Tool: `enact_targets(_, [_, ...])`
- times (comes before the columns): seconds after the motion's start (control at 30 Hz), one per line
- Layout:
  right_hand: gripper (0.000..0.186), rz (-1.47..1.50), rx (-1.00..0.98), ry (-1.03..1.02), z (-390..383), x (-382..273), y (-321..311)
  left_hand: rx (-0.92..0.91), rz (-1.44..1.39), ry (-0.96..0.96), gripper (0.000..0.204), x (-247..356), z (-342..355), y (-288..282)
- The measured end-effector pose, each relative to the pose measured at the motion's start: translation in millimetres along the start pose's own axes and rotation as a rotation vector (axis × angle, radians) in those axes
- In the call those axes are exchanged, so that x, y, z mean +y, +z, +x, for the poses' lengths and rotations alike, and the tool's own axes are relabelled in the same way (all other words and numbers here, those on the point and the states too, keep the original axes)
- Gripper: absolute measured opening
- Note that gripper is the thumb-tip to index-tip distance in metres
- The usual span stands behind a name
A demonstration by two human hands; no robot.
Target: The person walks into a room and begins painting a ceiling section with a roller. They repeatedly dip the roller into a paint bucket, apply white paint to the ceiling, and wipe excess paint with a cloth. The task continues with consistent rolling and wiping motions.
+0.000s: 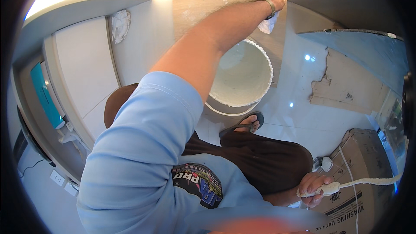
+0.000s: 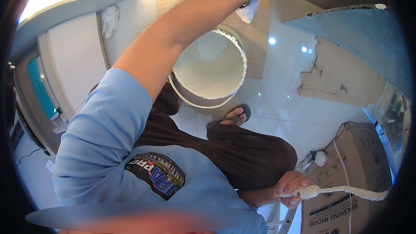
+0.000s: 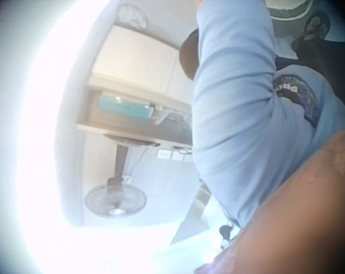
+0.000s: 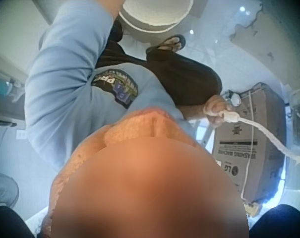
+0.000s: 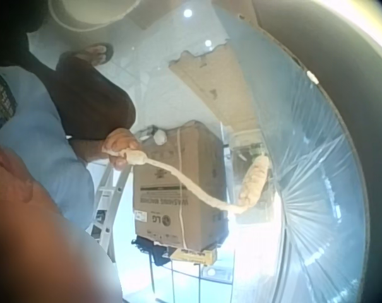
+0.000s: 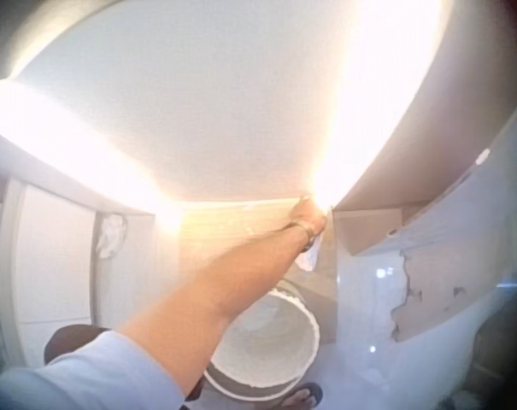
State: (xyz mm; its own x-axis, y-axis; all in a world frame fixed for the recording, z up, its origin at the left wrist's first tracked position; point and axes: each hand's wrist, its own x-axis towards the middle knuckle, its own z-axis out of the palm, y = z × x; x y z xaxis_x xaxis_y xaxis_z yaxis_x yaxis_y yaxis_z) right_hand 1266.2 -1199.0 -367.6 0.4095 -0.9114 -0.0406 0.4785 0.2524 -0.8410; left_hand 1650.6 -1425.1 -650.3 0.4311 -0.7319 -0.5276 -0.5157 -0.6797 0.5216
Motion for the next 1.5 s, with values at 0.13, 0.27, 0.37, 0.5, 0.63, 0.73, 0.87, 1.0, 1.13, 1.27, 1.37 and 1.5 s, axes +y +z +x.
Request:
enact_targets(0.13, [0.044,-0.045,-0.005,-0.014,-0.6,0.5,2.9,-0.045,-0.009,-0.096,0.040,10.1,8.9,12.9])
enact_targets(0.27, [0.044,-0.050,-0.003,-0.011,-2.8,0.6,5.3,-0.004,0.028,-0.042,0.038,17.3,18.5,19.3])
enact_targets(0.37, [0.044,-0.068,-0.015,-0.013,-4.6,0.0,5.3,-0.118,-0.202,-0.089,0.035,14.3,21.4,16.2])
enact_targets(0.5, [0.044,-0.072,-0.054,-0.008,-6.7,-0.7,4.7,-0.099,-0.159,-0.092,0.031,16.0,36.6,28.0])
enact_targets(0.63, [0.043,-0.059,-0.035,-0.009,-8.8,-0.9,5.0,-0.063,-0.025,0.128,0.029,12.5,69.9,46.6])
enact_targets(0.73, [0.043,-0.055,-0.036,-0.014,-9.4,-0.8,5.5,-0.039,-0.137,0.214,0.030,3.5,73.6,44.7])
enact_targets(0.87, [0.041,-0.052,-0.034,-0.017,-8.6,-0.7,6.3,-0.104,-0.608,0.364,0.034,-0.8,40.2,17.6])
enact_targets(1.0, [0.042,-0.047,-0.038,-0.021,-7.8,-0.4,6.4,-0.025,-0.471,0.614,0.031,13.7,19.9,-16.5])
enact_targets(1.13, [0.043,-0.047,-0.035,-0.026,-7.3,0.1,5.8,-0.072,-0.547,0.655,0.031,23.6,11.5,-33.8])
enact_targets(1.27, [0.044,-0.030,-0.043,-0.017,-4.7,1.7,4.3,-0.090,-0.607,0.637,0.032,28.0,-3.7,-44.9])
enact_targets(1.37, [0.044,-0.026,-0.040,-0.013,-2.2,3.0,3.1,-0.227,-1.004,0.189,0.037,26.5,-20.2,-39.7])
enact_targets(1.5, [0.044,-0.047,-0.027,-0.009,1.0,3.6,1.3,-0.138,-0.822,0.146,0.043,-9.3,-27.3,-21.9])
